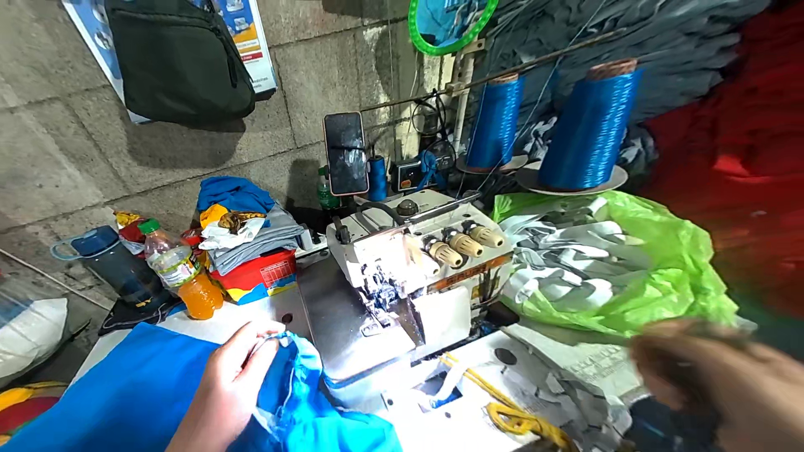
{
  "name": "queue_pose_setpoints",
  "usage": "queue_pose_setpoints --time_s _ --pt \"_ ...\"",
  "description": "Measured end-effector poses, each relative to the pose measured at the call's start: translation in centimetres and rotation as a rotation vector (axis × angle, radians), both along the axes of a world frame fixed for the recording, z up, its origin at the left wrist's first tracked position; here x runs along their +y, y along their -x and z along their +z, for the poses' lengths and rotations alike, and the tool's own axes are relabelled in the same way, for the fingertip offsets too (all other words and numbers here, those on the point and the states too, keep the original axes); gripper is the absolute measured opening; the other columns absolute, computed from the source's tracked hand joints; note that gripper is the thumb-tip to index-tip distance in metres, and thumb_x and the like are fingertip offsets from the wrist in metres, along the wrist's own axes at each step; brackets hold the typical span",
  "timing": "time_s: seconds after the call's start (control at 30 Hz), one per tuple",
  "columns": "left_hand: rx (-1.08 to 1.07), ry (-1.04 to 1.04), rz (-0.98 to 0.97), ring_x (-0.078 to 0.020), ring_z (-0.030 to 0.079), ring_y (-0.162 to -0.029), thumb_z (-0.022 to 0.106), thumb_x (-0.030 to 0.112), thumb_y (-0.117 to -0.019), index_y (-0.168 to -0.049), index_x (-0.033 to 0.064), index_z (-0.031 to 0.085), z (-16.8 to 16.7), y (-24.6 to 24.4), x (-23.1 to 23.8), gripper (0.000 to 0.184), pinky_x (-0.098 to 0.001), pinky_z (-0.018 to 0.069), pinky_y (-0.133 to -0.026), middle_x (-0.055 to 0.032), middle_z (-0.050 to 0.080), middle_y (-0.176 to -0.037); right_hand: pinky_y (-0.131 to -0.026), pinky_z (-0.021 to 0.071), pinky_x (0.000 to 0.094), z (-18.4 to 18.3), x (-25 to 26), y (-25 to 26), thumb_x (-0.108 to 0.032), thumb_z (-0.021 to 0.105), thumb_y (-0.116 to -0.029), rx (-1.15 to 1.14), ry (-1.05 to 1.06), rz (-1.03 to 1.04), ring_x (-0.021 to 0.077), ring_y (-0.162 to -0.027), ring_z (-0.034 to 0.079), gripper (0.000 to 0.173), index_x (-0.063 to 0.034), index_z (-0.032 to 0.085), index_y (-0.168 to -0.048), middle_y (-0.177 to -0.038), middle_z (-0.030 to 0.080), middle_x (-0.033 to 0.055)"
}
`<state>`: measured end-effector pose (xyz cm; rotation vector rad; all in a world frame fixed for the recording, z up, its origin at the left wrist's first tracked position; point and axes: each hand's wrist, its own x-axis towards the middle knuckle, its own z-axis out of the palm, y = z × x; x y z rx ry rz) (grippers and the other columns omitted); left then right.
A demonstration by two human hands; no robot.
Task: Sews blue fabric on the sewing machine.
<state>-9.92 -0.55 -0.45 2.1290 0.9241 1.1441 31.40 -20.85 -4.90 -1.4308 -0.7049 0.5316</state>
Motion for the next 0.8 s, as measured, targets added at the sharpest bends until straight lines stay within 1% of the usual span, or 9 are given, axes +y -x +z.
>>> queue_pose_setpoints --time_s 0.07,0.17,0.27,0.33,0.43,0.5,0.57,0.63,0.8 --pt "-0.014 -0.021 -0.032 0.0028 0.064 -0.08 0.059 0.01 -0.0937 -0.106 0.0087 0.072 0.6 -0.8 -0.3 0.018 -0.0134 0.053 -0.072 0.0067 0.071 -0.09 -0.052 0.0489 0.0319 -0.7 1.6 2.0 -0.016 0.053 -0.0997 -0.449 0.176 0.14 0.01 -0.056 0.055 0.022 0.0021 0.063 -0.107 -0.072 0.06 0.0017" --pt "0.007 -0.102 -0.053 0.0026 0.066 -0.078 0.062 0.011 -0.0911 -0.096 0.0099 0.071 1.6 -1.5 -1.6 0.011 -0.0131 0.0549 -0.07 0.0067 0.071 -0.084 -0.054 0.0516 0.0632 -3.4 5.9 3.7 -0.034 0.066 -0.0931 -0.998 0.27 0.095 0.0401 -0.06 0.065 0.037 0.0015 0.069 -0.101 -0.069 0.065 0.0191" --pt "0.1 -0.287 0.03 0.0032 0.062 -0.078 0.061 0.016 -0.0909 -0.091 0.0097 0.071 2.2 -1.3 -2.8 0.012 -0.0129 0.0516 -0.07 0.0054 0.069 -0.085 -0.072 0.0544 0.0684 -6.2 8.3 3.1 -0.041 0.076 -0.0869 -1.185 0.362 0.093 0.0522 -0.087 0.069 0.051 0.0054 0.068 -0.106 -0.094 0.069 0.0282" --pt "0.153 -0.349 0.063 0.0035 0.061 -0.075 0.059 0.016 -0.0913 -0.09 0.0075 0.07 2.7 -0.8 -3.6 0.014 -0.0124 0.0501 -0.068 0.0031 0.068 -0.081 -0.074 0.0524 0.0715 -7.4 8.8 3.3 -0.049 0.072 -0.0818 -1.264 0.2 -0.026 0.0574 -0.092 0.066 0.062 0.0079 0.07 -0.107 -0.098 0.068 0.0308" --pt "0.244 -0.335 0.09 0.0008 0.061 -0.07 0.057 0.013 -0.0906 -0.094 0.0052 0.07 3.6 -1.2 -5.5 0.015 -0.0152 0.0508 -0.065 0.0005 0.069 -0.078 -0.069 0.0562 0.0536 -4.2 8.0 8.7 -0.041 0.061 -0.0926 -1.092 -0.122 -0.167 0.0386 -0.081 0.069 0.047 0.0042 0.071 -0.099 -0.089 0.07 0.0204" --pt "0.271 -0.34 0.092 -0.003 0.063 -0.068 0.059 0.013 -0.0908 -0.094 0.0038 0.07 4.0 -2.2 -6.7 0.015 -0.0187 0.0514 -0.064 -0.0022 0.07 -0.077 -0.067 0.0586 0.0322 -0.1 6.3 14.7 -0.035 0.065 -0.0964 -0.782 -0.224 0.131 0.0161 -0.077 0.069 0.038 0.0025 0.069 -0.105 -0.089 0.071 0.011" --pt "0.277 -0.326 0.043 -0.0065 0.064 -0.067 0.062 0.011 -0.0912 -0.094 0.0012 0.071 4.9 -3.1 -7.8 0.013 -0.0205 0.0525 -0.063 -0.006 0.07 -0.077 -0.064 0.0569 0.0365 2.9 5.7 19.5 -0.028 0.072 -0.0913 -0.59 -0.248 0.432 0.0201 -0.073 0.069 0.041 0.0072 0.068 -0.112 -0.089 0.072 0.0158" --pt "0.264 -0.286 -0.031 -0.0088 0.062 -0.066 0.063 0.008 -0.0919 -0.096 -0.0013 0.07 5.7 -3.3 -9.0 0.012 -0.0212 0.0508 -0.061 -0.0095 0.069 -0.078 -0.061 0.0558 0.031 3.8 6.3 21.8 -0.019 0.069 -0.0946 -0.626 -0.334 0.471 0.0175 -0.066 0.067 0.026 0.0055 0.069 -0.102 -0.08 0.07 0.014" --pt "0.224 -0.327 -0.017 0.0012 0.062 -0.075 0.06 0.009 -0.096 -0.095 0.0005 0.072 6.0 0.4 -7.8 0.015 -0.014 0.0505 -0.07 -0.0041 0.07 -0.083 -0.067 0.0503 0.019 4.0 6.5 18.7 -0.009 0.057 -0.1009 -0.728 -0.532 0.584 0.01 -0.069 0.063 0.021 0.0053 0.069 -0.091 -0.076 0.069 0.014"
